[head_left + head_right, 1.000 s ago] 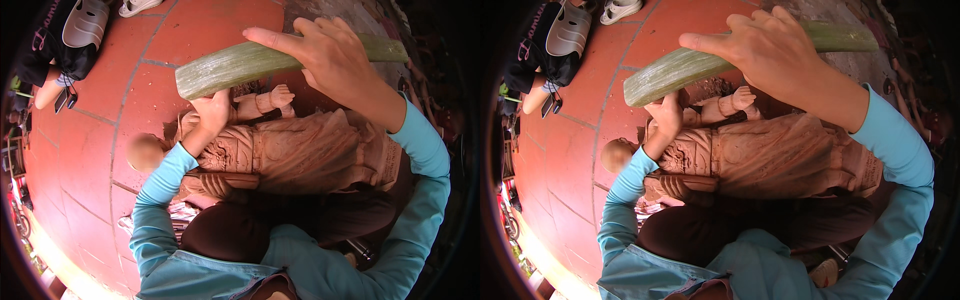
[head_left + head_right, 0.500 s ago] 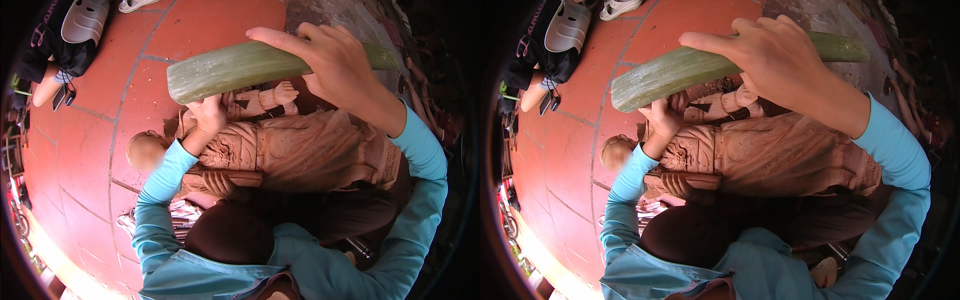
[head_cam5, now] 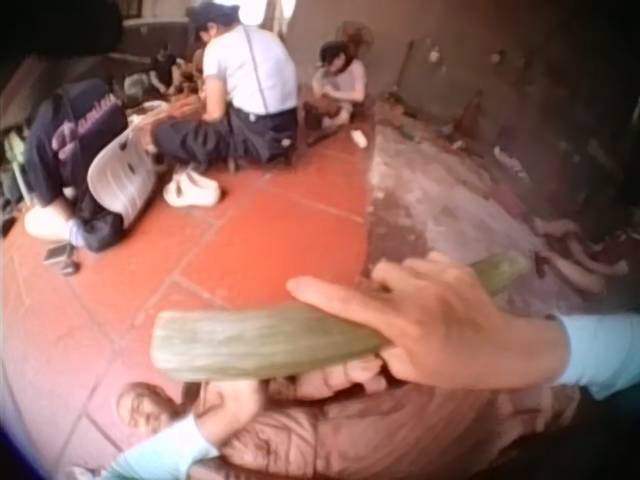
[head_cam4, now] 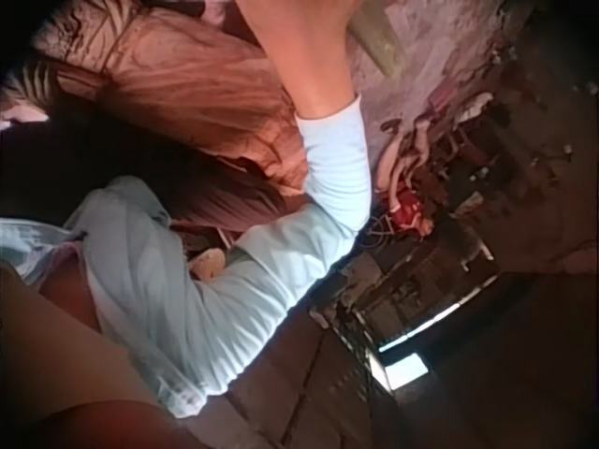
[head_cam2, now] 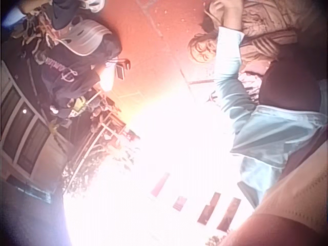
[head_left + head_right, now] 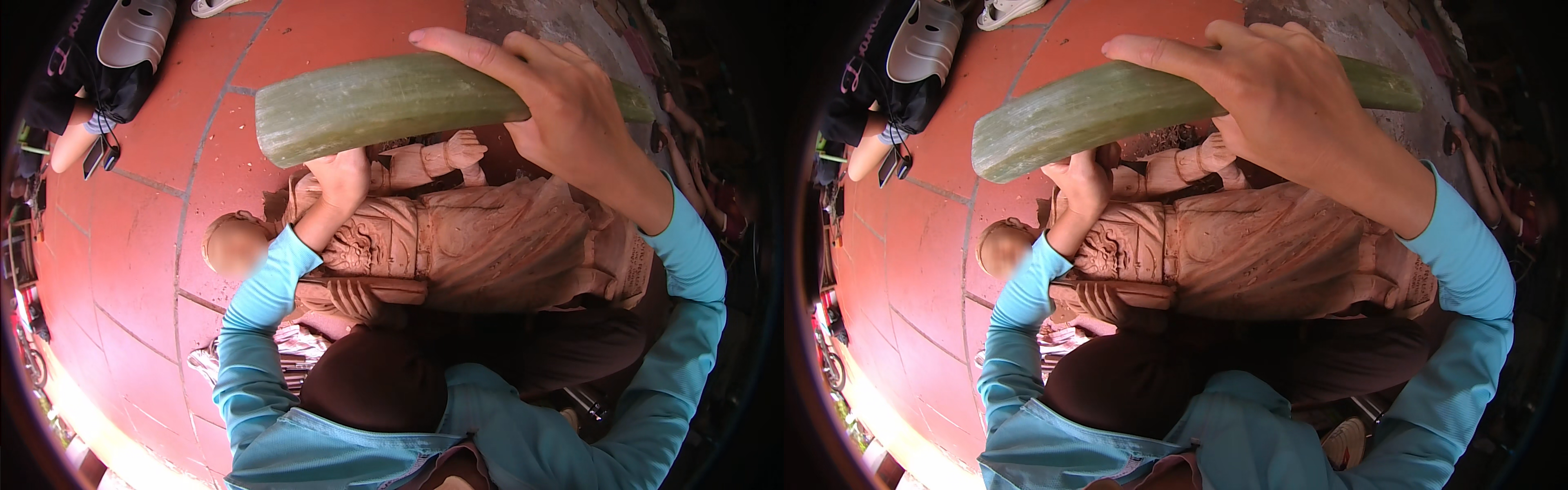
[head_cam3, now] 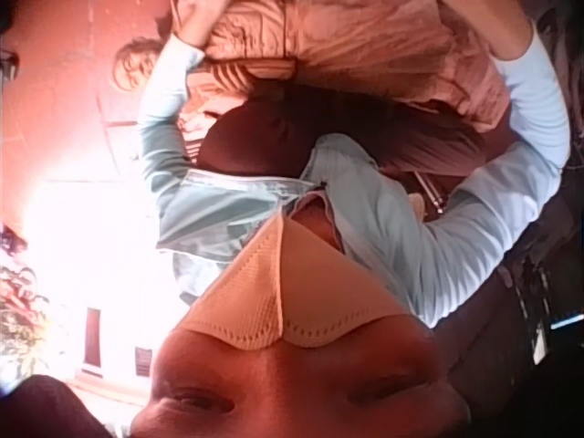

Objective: The person carves a wooden sculpture of a figure using a chisel and a mallet. They repeatedly strike the chisel to shape the wood, occasionally switching tools from a collection laid out on a cloth nearby.

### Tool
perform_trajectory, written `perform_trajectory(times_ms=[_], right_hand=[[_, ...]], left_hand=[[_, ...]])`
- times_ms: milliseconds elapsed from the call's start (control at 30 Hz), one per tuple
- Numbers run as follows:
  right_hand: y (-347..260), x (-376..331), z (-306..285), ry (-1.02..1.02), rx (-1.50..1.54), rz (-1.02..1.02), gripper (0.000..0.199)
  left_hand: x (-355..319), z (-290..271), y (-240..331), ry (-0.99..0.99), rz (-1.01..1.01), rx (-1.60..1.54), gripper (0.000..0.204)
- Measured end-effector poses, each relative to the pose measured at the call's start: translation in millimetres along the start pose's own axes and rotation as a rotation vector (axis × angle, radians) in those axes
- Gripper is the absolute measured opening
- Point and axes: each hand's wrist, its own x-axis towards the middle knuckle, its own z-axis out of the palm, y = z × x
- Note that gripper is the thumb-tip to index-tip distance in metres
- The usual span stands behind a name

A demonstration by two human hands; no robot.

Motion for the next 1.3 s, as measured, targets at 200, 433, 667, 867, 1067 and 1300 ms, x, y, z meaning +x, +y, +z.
perform_trajectory(times_ms=[200,433,667,867,1067,1300], right_hand=[[6.2,11.3,-4.0,-0.012,0.275,0.067,0.062],[7.8,21.9,-15.6,-0.145,-0.060,0.011,0.058],[12.5,19.2,-13.9,-0.149,-0.222,-0.111,0.070],[-4.8,12.9,-11.8,-0.171,-0.266,-0.025,0.062],[-4.3,7.7,-7.6,-0.099,0.045,0.069,0.067],[2.4,7.7,-23.8,-0.261,0.123,0.086,0.074]], left_hand=[[5.5,17.9,28.7,0.020,-0.309,-0.159,0.009],[12.4,23.7,27.1,-0.010,-0.263,-0.132,0.018],[17.8,16.1,15.7,-0.015,-0.153,-0.077,0.012],[2.7,15.7,45.8,-0.128,-0.264,-0.275,0.010],[12.7,8.3,38.5,-0.013,-0.242,-0.273,0.012],[8.7,13.2,33.5,-0.034,-0.173,-0.152,0.022]])
